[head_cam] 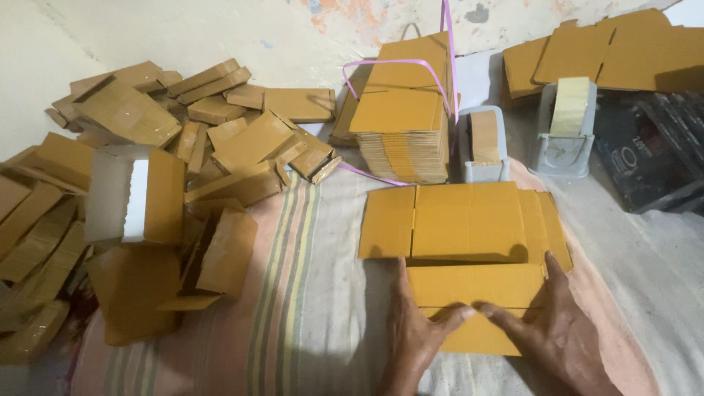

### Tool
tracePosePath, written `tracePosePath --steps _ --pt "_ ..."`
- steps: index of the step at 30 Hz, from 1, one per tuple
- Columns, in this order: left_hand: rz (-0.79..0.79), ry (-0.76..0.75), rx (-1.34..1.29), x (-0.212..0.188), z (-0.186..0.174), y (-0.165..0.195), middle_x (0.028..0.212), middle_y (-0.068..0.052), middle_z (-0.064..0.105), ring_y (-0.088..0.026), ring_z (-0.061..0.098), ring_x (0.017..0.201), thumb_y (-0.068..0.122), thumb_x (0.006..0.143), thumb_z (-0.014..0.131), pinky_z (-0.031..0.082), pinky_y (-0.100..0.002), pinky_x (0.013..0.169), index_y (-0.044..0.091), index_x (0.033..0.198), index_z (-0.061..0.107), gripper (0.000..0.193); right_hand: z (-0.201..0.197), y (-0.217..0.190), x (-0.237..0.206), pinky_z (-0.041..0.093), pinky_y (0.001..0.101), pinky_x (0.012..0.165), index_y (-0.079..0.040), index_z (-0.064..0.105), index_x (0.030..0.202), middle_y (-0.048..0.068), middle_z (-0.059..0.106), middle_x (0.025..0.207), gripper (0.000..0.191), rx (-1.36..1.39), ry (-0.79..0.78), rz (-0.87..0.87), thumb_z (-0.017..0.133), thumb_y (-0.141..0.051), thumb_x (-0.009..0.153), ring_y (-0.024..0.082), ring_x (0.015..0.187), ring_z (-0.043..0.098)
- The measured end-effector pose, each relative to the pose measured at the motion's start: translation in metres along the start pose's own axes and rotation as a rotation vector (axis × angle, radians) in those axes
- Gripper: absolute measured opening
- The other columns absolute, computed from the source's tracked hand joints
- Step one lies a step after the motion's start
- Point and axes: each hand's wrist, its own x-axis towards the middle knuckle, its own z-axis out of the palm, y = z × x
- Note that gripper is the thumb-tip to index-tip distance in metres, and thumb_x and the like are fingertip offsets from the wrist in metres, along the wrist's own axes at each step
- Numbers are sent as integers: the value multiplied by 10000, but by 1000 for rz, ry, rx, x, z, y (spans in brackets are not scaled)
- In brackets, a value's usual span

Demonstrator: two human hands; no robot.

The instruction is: The person folds flat cardboard sheets into small rectangular boxes by hand. They repeatedly fold the side flaps, crease the edges, and form the box shape, then place the finished box aside. The process is repeated for multiple boxes.

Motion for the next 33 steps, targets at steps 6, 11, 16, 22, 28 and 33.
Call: tracePosePath --steps 6,11,16,22,28,33 --pt "-28 -47 -96 2 -2 12 1698 -200 164 -396 263 1540 460 664 928 305 -582 1211 188 1643 -18 1389 -21 -27 0 615 458 938 38 132 1679 348 686 1232 1225 279 -160 340 775 -519 798 397 1102 747" --pt "0 -71 -51 4 2 -3 1691 -202 128 -398 235 1541 446 731 888 279 -569 1225 199 1658 -5 1310 -23 -29 0 635 487 843 46 219 1639 331 678 1209 1143 170 -187 365 757 -529 810 395 1016 733" --pt "118 -21 -58 4 5 -17 1711 -244 176 -418 308 1540 557 973 586 346 -573 1205 151 1672 56 967 -6 -5 -6 616 435 844 -39 298 1558 306 644 1259 859 -36 55 -48 698 -434 909 358 999 745" --pt "139 19 -99 3 8 -16 1680 -229 231 -408 337 1512 576 914 547 374 -564 1176 148 1650 119 953 9 16 -4 650 429 805 24 304 1562 359 537 1304 1034 -295 -25 -189 815 -372 754 368 995 728" --pt "76 33 -106 3 7 -9 1631 -209 263 -402 369 1469 551 854 699 391 -580 1149 162 1605 144 1011 7 8 -6 663 433 763 -103 476 1443 322 567 1296 712 -339 47 -287 781 -236 814 371 1017 728" --pt "-20 24 -131 3 6 -7 1553 -152 431 -316 610 1318 588 948 389 572 -510 1040 221 1620 219 784 4 8 -10 624 465 709 -53 563 1366 399 545 1310 699 -265 369 -627 737 -259 722 464 1028 702"
